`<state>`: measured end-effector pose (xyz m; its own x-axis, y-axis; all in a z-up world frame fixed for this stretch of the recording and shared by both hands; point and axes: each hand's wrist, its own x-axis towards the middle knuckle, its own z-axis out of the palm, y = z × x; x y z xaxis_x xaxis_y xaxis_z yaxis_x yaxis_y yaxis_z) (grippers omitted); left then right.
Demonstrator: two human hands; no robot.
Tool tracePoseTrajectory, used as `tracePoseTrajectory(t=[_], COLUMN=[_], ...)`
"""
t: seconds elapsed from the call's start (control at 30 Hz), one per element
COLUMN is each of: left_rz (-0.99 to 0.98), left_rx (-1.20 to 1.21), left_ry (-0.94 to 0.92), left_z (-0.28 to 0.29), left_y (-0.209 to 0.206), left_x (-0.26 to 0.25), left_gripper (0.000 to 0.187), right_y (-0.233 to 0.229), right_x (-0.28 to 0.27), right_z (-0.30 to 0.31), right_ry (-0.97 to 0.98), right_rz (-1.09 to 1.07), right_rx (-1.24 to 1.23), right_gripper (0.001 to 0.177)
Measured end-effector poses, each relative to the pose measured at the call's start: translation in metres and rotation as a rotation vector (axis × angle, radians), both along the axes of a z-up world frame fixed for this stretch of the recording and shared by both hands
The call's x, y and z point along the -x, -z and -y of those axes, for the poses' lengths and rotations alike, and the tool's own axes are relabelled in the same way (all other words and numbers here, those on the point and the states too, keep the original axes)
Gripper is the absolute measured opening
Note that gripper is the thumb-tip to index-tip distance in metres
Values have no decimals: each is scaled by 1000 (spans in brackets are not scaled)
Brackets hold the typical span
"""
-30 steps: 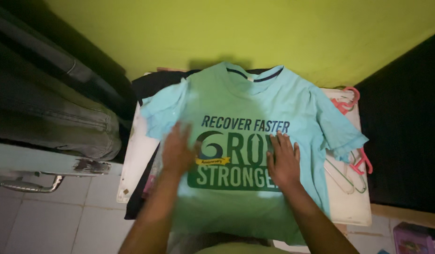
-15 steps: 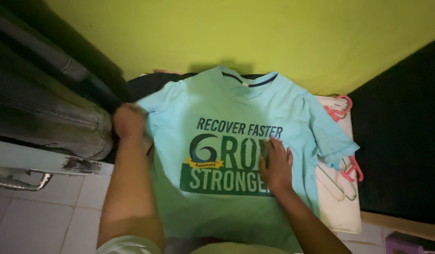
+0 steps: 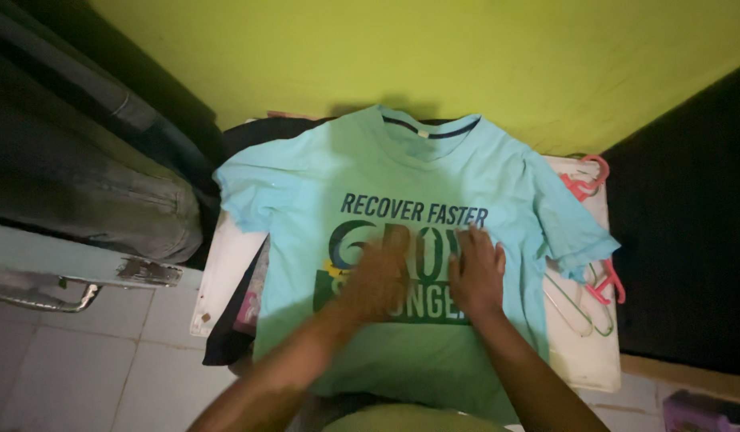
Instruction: The person folds a yellow polo shirt and a light blue t-shirt on a white surface, then places each on a hanger and hangs them on a metal clothing rack. The person also handles a pink and grey top on a hanger and hangs it on the rack.
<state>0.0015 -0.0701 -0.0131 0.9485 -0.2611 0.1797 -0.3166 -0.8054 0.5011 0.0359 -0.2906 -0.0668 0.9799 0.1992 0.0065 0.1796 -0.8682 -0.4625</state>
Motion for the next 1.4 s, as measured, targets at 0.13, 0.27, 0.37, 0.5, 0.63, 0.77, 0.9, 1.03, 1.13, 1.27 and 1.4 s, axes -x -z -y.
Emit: tracePoseTrajectory(t=[0.13,0.27,0.37,0.5,0.63,0.77,0.9,1.03,1.13,1.27,1.4], left_rz=[-113,-166,-220,-426,-51,-101,-165,-240,-225,-95,-91], left_rx=[-73,-61,-294,-253,-137,50,-7,-39,-99,-117,-436], left_ry=[276,3,-346,-845,-771,-239,360,352,164,-167,-471], left_z=[9,-66,-124,-177,-153,-50,22,10,-56,-158,-237], left_y=[-9,1,8,1,-8,-5,3,23,35,38,32], left_x=[20,5,-11,-34,-60,-60,-34,-47,-81,-100,-102], left_gripper=[74,71,73,73,73,73,72,74,76,77,69], right_y=[5,2,0,0,-2,-2,-2,-1,-2,-3,-5], right_x=[-3,-1,-1,-1,-2,-3,-4,-5,-6,-4,-6], right_z=[2,1,1,0,-2,-1,0,0,-3,-3,-2], right_ry=[26,33,44,50,55,52,40,54,75,74,85], right_rz=[17,14,11,4,3,23,31,24,36,49,26], right_rx=[-3,-28,-34,-34,-54,-75,-72,-63,-93,-90,-85], right_gripper=[60,61,61,61,62,60,67,62,58,58,57])
